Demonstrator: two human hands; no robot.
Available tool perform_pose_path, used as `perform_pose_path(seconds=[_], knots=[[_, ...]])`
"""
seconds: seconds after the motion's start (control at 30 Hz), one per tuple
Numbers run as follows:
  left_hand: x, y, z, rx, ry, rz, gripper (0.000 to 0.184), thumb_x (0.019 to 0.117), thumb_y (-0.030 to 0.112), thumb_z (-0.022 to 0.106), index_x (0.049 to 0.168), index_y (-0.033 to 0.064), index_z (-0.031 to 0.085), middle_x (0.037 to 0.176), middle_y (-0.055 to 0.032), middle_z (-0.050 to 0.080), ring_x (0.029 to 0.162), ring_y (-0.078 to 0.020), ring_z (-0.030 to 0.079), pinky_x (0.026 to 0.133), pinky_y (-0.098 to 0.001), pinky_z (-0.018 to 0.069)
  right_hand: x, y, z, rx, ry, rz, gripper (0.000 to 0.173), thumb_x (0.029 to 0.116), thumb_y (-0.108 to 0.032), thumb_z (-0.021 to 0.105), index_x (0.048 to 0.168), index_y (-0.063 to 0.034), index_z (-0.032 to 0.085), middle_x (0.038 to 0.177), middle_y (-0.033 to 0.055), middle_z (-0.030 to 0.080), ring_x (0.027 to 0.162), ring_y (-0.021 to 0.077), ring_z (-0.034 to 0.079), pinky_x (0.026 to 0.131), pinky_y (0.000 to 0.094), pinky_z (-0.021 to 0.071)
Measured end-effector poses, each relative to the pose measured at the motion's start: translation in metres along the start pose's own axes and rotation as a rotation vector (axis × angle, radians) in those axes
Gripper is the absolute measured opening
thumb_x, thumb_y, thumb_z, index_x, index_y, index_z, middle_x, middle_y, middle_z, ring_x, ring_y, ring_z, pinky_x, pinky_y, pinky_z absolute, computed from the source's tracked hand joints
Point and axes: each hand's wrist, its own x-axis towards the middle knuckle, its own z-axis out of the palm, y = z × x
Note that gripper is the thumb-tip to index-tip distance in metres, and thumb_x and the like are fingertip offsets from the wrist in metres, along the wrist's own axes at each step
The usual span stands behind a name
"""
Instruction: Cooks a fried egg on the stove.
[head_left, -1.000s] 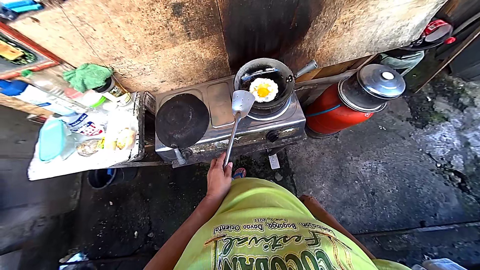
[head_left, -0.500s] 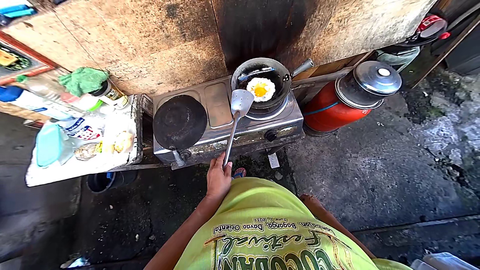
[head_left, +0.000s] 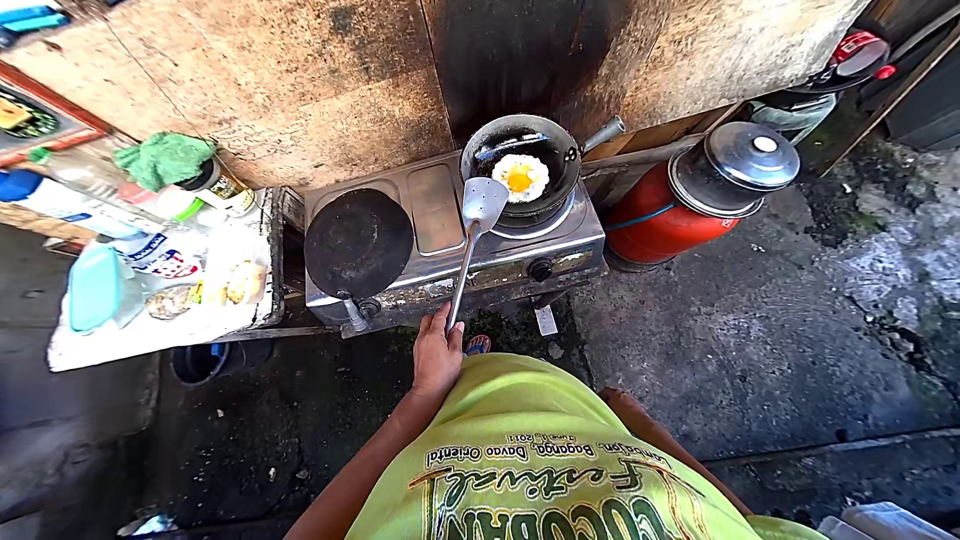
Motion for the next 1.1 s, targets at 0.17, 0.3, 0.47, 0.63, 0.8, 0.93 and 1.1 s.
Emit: perform_pose_path(seconds=[0.17,0.3,0.47,0.63,0.8,0.93,1.1], knots=[[-0.001,-0.001,0.0,0.006,0.011,-0.007,0.046,0.1061,0.021,0.056,0.148,0.0034,0.053,0.131,-0.0221,0.062,0.109,-0.0301,0.066,0.097,-0.0435,0.0527,0.003,0.003,-0.001,-0.004,0.003,0.003,0.045,0.1099,-0.036,0.047,0.137,-0.0039,0.063,0.14,0.023,0.062,0.136,0.0382,0.056,0.114,0.0583,0.0405],[-0.001,-0.002,0.001,0.0,0.009,-0.007,0.046,0.1058,0.021,0.057,0.148,0.0038,0.054,0.131,-0.0223,0.062,0.109,-0.0303,0.066,0.097,-0.0436,0.0529,0.007,0.007,0.002,-0.013,0.014,-0.001,0.044,0.1095,-0.036,0.048,0.136,-0.0042,0.063,0.139,0.0225,0.063,0.135,0.0382,0.056,0.114,0.0583,0.0412],[-0.003,-0.003,0.0,-0.001,0.009,-0.005,0.045,0.1061,0.021,0.056,0.148,0.0032,0.054,0.131,-0.0223,0.062,0.11,-0.0308,0.066,0.097,-0.0437,0.0526,0.006,0.007,0.001,-0.008,0.003,0.003,0.045,0.1096,-0.037,0.048,0.136,-0.0034,0.063,0.14,0.0232,0.062,0.136,0.038,0.056,0.114,0.058,0.0408],[-0.002,-0.002,0.0,-0.003,0.007,-0.004,0.046,0.1059,0.021,0.056,0.148,0.0023,0.054,0.131,-0.0229,0.062,0.111,-0.0315,0.065,0.098,-0.0445,0.0519,0.005,0.007,-0.001,0.0,0.004,0.001,0.046,0.1097,-0.037,0.048,0.137,-0.0024,0.062,0.141,0.0236,0.061,0.137,0.0377,0.055,0.115,0.057,0.0399],[-0.001,-0.001,-0.001,-0.002,0.002,-0.013,0.045,0.106,0.021,0.056,0.147,0.0022,0.054,0.13,-0.023,0.062,0.111,-0.0314,0.065,0.098,-0.0445,0.0519,0.002,0.004,-0.003,-0.003,0.01,0.003,0.047,0.1098,-0.038,0.047,0.137,-0.0024,0.062,0.141,0.0235,0.062,0.137,0.0382,0.055,0.115,0.0571,0.0396],[0.0,-0.002,0.001,-0.011,0.011,-0.021,0.046,0.1061,0.021,0.056,0.148,0.0019,0.053,0.132,-0.0228,0.061,0.112,-0.0311,0.065,0.098,-0.0442,0.052,0.01,0.009,0.003,-0.011,0.027,0.01,0.047,0.1094,-0.039,0.048,0.137,-0.0038,0.063,0.139,0.0232,0.063,0.135,0.0385,0.056,0.114,0.0579,0.0414],[0.004,-0.004,0.003,-0.059,0.058,-0.061,0.049,0.107,0.02,0.054,0.153,0.0049,0.047,0.129,-0.022,0.06,0.094,-0.0261,0.068,0.086,-0.0393,0.0566,0.009,0.008,0.003,-0.025,0.024,0.013,0.047,0.1094,-0.039,0.048,0.136,-0.0037,0.063,0.138,0.0231,0.063,0.135,0.0384,0.057,0.114,0.0577,0.0415]])
